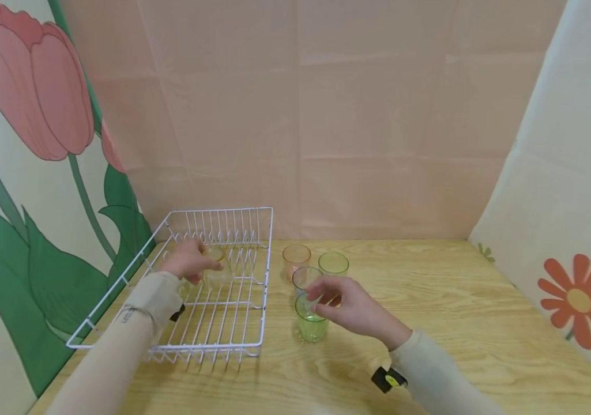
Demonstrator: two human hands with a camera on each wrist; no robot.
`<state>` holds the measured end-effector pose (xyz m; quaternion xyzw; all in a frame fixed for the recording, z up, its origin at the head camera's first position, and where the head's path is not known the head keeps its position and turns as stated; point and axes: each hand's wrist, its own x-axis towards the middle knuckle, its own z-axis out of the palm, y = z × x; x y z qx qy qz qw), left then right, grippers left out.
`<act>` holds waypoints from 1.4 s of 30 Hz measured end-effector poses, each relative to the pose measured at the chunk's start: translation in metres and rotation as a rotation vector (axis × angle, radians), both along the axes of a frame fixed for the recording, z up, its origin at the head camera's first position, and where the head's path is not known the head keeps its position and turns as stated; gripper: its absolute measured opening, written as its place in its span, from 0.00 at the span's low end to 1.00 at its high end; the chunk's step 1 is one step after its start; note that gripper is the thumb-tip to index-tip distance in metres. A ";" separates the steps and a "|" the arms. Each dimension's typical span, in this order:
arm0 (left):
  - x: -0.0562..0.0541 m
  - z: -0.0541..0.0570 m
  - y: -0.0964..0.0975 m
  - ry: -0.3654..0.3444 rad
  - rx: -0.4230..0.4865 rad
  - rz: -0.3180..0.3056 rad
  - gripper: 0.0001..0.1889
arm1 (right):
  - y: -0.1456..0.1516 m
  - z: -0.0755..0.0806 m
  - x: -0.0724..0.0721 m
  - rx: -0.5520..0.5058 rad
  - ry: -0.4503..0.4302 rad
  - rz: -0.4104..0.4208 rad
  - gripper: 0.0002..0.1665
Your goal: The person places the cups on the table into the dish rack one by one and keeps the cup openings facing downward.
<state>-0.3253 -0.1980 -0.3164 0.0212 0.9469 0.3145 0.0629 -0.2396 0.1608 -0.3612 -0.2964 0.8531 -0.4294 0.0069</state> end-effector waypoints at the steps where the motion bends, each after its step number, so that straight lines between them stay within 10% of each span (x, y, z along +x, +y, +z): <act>1: -0.001 -0.003 0.001 -0.010 0.012 0.010 0.28 | 0.000 0.000 0.000 -0.003 -0.001 0.000 0.15; 15: -0.004 -0.022 0.001 -0.045 -0.007 0.082 0.22 | -0.001 -0.004 0.003 0.006 -0.009 0.007 0.13; 42: -0.010 -0.022 -0.008 -0.085 0.030 0.048 0.27 | 0.003 -0.006 0.002 0.049 -0.004 -0.007 0.14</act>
